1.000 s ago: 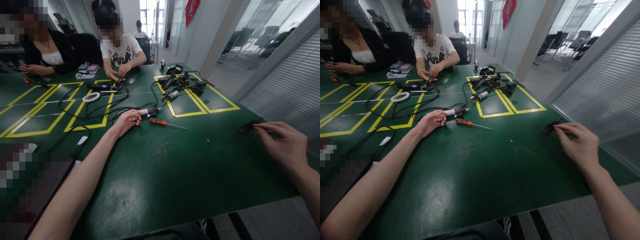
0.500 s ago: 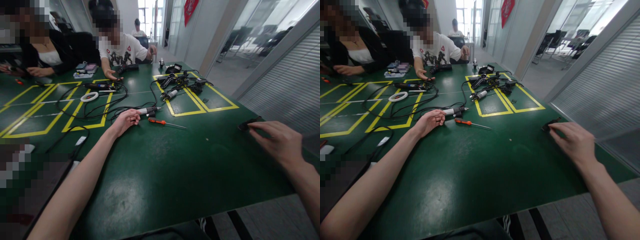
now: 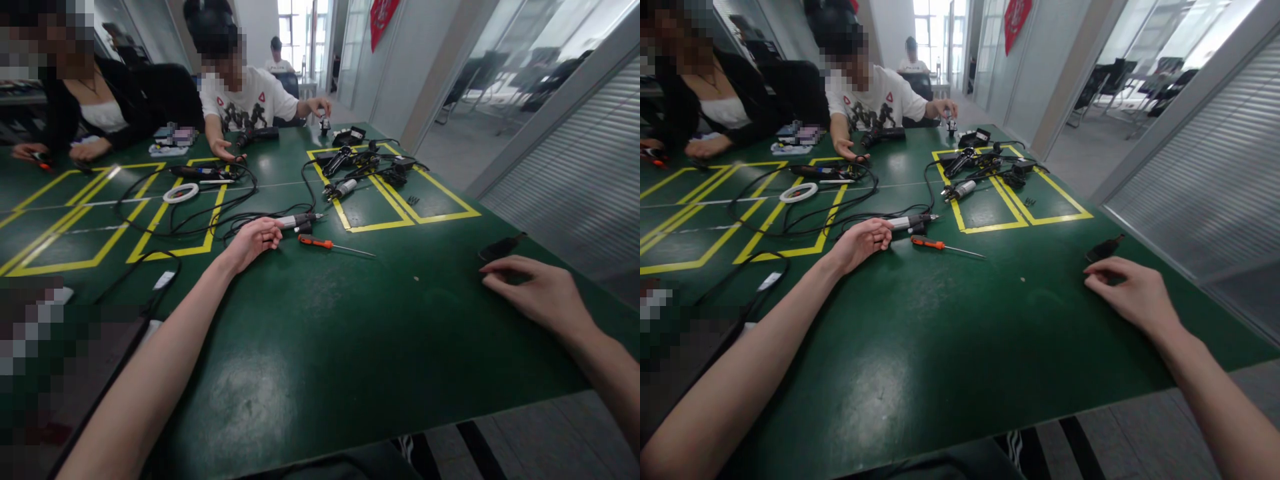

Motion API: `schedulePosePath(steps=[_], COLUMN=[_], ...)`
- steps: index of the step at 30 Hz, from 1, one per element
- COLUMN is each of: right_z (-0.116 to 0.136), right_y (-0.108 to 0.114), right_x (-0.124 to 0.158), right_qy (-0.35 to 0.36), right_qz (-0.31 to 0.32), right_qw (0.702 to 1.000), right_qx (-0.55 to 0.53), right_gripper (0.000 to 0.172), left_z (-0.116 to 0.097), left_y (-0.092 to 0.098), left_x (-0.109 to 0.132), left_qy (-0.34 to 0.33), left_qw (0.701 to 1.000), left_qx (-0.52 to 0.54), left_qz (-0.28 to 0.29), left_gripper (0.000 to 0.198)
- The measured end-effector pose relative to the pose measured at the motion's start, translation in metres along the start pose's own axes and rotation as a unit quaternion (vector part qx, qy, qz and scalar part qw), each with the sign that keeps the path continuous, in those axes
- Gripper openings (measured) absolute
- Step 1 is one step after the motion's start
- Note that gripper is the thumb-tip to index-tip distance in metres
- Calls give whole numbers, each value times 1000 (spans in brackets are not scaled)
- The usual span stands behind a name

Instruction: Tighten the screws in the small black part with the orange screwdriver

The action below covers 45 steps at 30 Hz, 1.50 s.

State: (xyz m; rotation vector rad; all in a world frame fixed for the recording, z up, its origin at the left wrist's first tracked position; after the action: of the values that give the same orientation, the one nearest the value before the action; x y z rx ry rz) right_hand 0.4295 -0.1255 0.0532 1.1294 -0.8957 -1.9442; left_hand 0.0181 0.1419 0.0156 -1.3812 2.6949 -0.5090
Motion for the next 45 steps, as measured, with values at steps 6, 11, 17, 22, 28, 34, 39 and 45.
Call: schedulePosePath(steps=[6,11,17,22,28,34,39,45], right_z=[-4,-11,-1,5,25,33,20,28], right_y=[-7,-10,0,27,33,33,24,26], right_x=[-6,-6,-1,1,2,0,-12,-9], right_qy=[39,72,92,136,294,325,289,371], right_qz=[62,88,31,-115,-158,-147,-48,-60], right_qw=[997,993,995,978,922,907,927,894], right_qx=[34,35,39,109,194,223,233,245], right_gripper=[27,27,30,26,24,23,27,32], left_z=[0,-1,-1,-1,-1,-1,-1,-1], left_y=[0,-2,-1,-1,-1,0,0,0], left_x=[0,1,1,1,1,1,1,0], left_qy=[-1,-2,-1,-4,0,3,2,2], left_qw=[1000,1000,1000,1000,1000,1000,1000,1000], left_qx=[1,2,2,1,4,5,0,-2], left_qz=[-1,0,0,3,0,-7,-3,-3], left_gripper=[33,34,34,31,32,32,31,30])
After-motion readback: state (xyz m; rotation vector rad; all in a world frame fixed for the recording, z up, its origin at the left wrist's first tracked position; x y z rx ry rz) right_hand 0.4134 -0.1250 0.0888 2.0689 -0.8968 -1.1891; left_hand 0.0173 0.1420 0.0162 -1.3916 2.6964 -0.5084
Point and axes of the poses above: each hand's wrist, its own x-axis away from the middle knuckle, its own y-axis out of the back of the hand, z = x × y, the point moved 8 cm from there along -x, towards the middle knuckle, and after that the axes turned 6 degrees about x, right-handed, at the moved point
